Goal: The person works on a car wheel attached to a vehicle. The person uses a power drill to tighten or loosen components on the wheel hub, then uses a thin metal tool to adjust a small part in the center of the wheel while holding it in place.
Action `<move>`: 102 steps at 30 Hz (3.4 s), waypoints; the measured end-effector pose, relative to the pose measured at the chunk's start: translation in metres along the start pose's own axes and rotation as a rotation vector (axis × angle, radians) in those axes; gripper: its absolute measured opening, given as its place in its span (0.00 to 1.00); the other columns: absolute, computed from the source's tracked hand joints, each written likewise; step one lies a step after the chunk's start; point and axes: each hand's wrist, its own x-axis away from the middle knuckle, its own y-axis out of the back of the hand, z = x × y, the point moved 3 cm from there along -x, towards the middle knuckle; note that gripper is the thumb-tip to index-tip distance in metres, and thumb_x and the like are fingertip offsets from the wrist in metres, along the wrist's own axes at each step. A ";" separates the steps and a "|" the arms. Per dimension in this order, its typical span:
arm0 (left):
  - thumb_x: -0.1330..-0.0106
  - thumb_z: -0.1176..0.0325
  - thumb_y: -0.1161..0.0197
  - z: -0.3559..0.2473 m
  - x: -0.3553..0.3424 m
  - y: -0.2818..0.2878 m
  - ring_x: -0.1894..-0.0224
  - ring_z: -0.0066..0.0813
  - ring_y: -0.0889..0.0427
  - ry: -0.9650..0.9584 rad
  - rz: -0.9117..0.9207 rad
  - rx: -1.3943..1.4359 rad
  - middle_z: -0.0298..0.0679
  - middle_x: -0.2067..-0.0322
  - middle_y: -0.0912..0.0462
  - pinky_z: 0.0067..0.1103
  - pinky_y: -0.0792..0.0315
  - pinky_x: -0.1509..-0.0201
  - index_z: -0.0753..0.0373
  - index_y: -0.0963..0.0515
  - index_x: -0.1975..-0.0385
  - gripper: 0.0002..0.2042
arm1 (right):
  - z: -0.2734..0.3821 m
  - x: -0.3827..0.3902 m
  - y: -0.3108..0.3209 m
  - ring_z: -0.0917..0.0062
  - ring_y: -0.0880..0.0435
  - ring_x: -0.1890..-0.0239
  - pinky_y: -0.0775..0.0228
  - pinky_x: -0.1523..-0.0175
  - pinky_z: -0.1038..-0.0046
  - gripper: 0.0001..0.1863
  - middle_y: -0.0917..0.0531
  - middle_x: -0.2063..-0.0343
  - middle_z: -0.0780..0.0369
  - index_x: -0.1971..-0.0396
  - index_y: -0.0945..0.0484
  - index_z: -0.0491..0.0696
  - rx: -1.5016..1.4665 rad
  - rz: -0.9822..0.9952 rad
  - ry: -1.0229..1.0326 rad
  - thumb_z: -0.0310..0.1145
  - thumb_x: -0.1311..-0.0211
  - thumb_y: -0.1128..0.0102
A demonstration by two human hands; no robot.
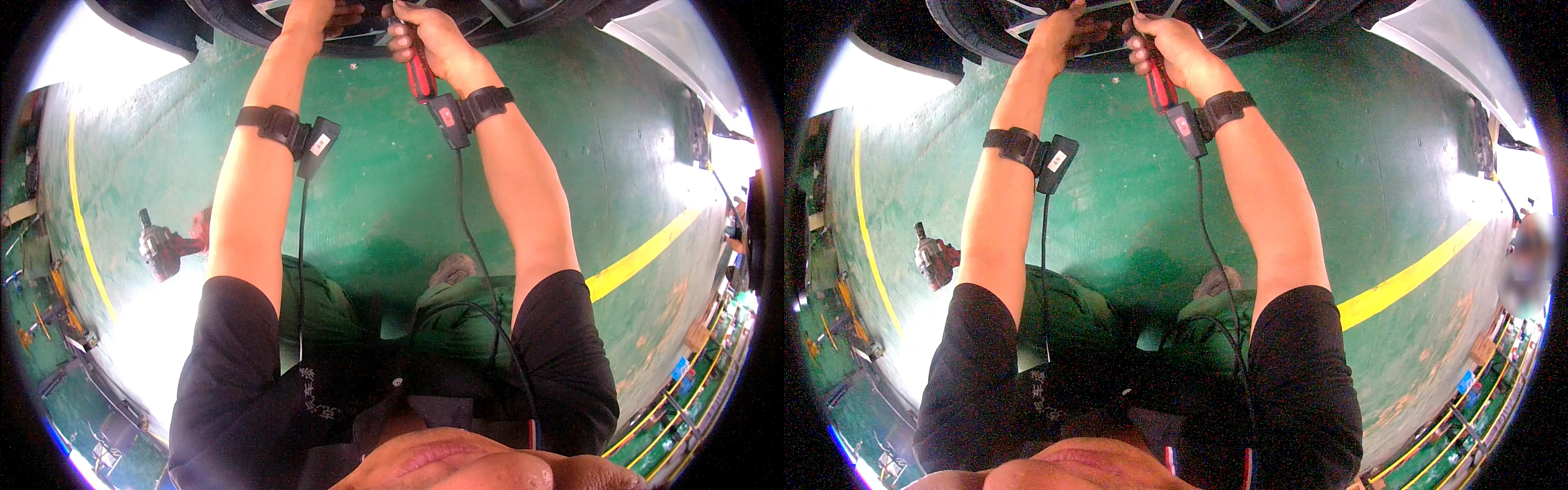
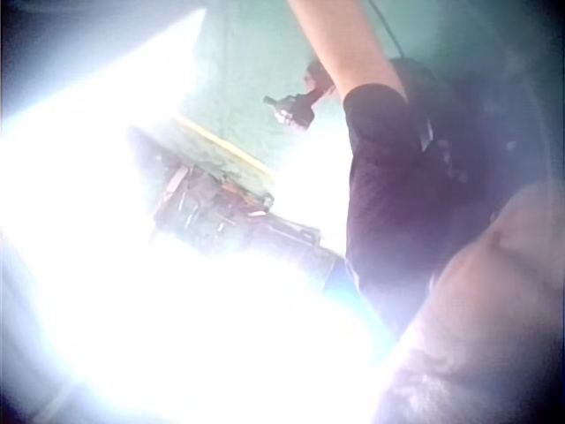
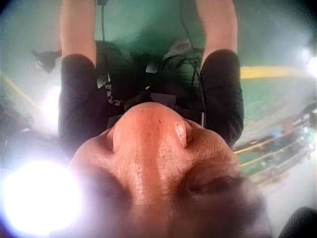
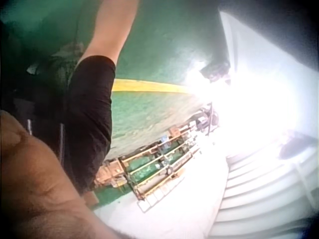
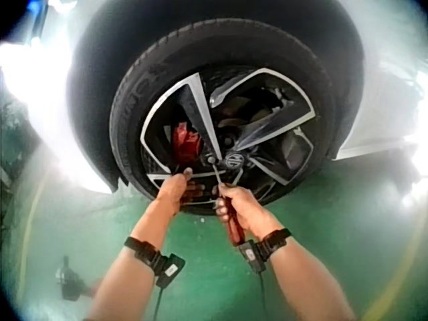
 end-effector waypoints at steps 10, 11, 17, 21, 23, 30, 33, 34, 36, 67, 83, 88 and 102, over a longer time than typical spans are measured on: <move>0.24 0.50 0.46 0.004 -0.008 0.002 0.67 0.34 0.13 0.033 -0.006 0.023 0.38 0.65 0.11 0.32 0.26 0.58 0.60 0.23 0.54 0.18 | -0.008 0.002 -0.018 0.81 0.32 0.77 0.38 0.73 0.76 0.10 0.30 0.78 0.68 0.62 0.28 0.48 0.117 -0.069 0.060 0.39 0.23 0.51; 0.25 0.50 0.46 0.004 -0.009 0.001 0.67 0.34 0.13 0.036 -0.016 0.034 0.38 0.65 0.11 0.32 0.26 0.58 0.60 0.23 0.55 0.18 | -0.008 0.000 -0.020 0.81 0.32 0.77 0.38 0.73 0.76 0.10 0.31 0.78 0.68 0.62 0.28 0.48 0.047 -0.043 0.052 0.39 0.23 0.51; 0.24 0.50 0.46 0.001 -0.006 -0.002 0.67 0.35 0.13 0.047 -0.030 0.002 0.37 0.67 0.12 0.33 0.28 0.58 0.59 0.24 0.56 0.17 | -0.009 -0.001 -0.021 0.82 0.34 0.77 0.40 0.73 0.78 0.11 0.33 0.78 0.69 0.63 0.30 0.49 -0.139 0.028 0.035 0.40 0.23 0.52; 0.24 0.50 0.46 0.000 -0.003 -0.001 0.68 0.34 0.13 0.015 -0.020 -0.003 0.36 0.68 0.12 0.33 0.28 0.59 0.59 0.24 0.56 0.17 | -0.008 0.000 -0.026 0.82 0.35 0.77 0.41 0.73 0.78 0.11 0.33 0.78 0.70 0.65 0.32 0.50 -0.097 0.013 0.032 0.40 0.23 0.51; 0.24 0.50 0.45 0.000 -0.004 -0.001 0.68 0.34 0.13 0.017 -0.025 -0.022 0.36 0.68 0.12 0.33 0.28 0.60 0.59 0.23 0.57 0.17 | -0.007 -0.002 -0.026 0.82 0.35 0.77 0.41 0.73 0.78 0.11 0.33 0.78 0.70 0.66 0.32 0.50 -0.136 0.011 0.061 0.40 0.23 0.52; 0.25 0.50 0.44 0.004 -0.008 0.001 0.68 0.36 0.14 -0.036 -0.048 0.019 0.39 0.69 0.13 0.33 0.24 0.64 0.61 0.23 0.58 0.18 | -0.010 -0.006 -0.032 0.81 0.33 0.82 0.39 0.76 0.74 0.10 0.32 0.82 0.70 0.66 0.31 0.53 -0.041 -0.142 0.064 0.41 0.23 0.51; 0.26 0.50 0.43 0.000 -0.008 0.003 0.69 0.37 0.14 -0.047 -0.053 -0.008 0.40 0.69 0.14 0.33 0.23 0.64 0.62 0.22 0.58 0.18 | -0.011 -0.006 -0.040 0.81 0.34 0.83 0.39 0.77 0.73 0.10 0.32 0.82 0.70 0.66 0.32 0.54 0.023 -0.223 0.088 0.40 0.23 0.51; 0.26 0.51 0.43 0.001 -0.007 0.002 0.69 0.37 0.15 -0.030 -0.024 0.014 0.40 0.69 0.14 0.34 0.22 0.64 0.62 0.22 0.59 0.18 | -0.012 -0.006 -0.042 0.81 0.34 0.83 0.39 0.78 0.73 0.10 0.33 0.82 0.70 0.66 0.32 0.54 0.000 -0.228 0.071 0.40 0.23 0.51; 0.26 0.51 0.43 0.000 -0.002 0.002 0.70 0.38 0.15 -0.008 0.001 0.052 0.41 0.69 0.14 0.34 0.22 0.64 0.63 0.22 0.60 0.18 | -0.015 -0.006 -0.042 0.80 0.34 0.84 0.39 0.79 0.72 0.10 0.33 0.82 0.70 0.67 0.31 0.53 -0.082 -0.212 0.036 0.40 0.23 0.51; 0.26 0.62 0.40 0.017 -0.033 0.007 0.66 0.23 0.15 -0.333 -0.043 -0.153 0.37 0.66 0.11 0.22 0.29 0.63 0.63 0.16 0.62 0.12 | -0.006 0.011 -0.026 0.44 0.17 0.62 0.25 0.56 0.51 0.14 0.16 0.70 0.43 0.67 0.19 0.41 1.179 -0.732 0.729 0.38 0.31 0.46; 0.33 0.78 0.44 0.011 -0.006 -0.028 0.64 0.30 0.15 -0.412 0.085 0.244 0.42 0.60 0.13 0.26 0.22 0.61 0.67 0.25 0.40 0.21 | 0.012 0.001 0.006 0.45 0.16 0.60 0.24 0.54 0.47 0.13 0.15 0.67 0.46 0.57 0.21 0.50 1.493 -0.675 0.684 0.42 0.31 0.47; 0.34 0.78 0.45 0.007 0.008 -0.036 0.64 0.30 0.16 -0.337 0.093 0.229 0.41 0.57 0.13 0.25 0.23 0.60 0.66 0.27 0.37 0.23 | 0.024 0.000 0.031 0.46 0.18 0.56 0.25 0.52 0.50 0.13 0.15 0.62 0.47 0.52 0.21 0.52 1.457 -0.607 0.685 0.41 0.30 0.48; 0.41 0.79 0.42 0.001 0.016 -0.045 0.60 0.40 0.12 -1.025 -0.317 -0.414 0.51 0.61 0.13 0.28 0.20 0.55 0.69 0.21 0.49 0.18 | 0.025 0.008 0.021 0.54 0.14 0.61 0.24 0.54 0.62 0.16 0.14 0.64 0.49 0.55 0.16 0.46 1.188 -0.516 0.468 0.41 0.32 0.42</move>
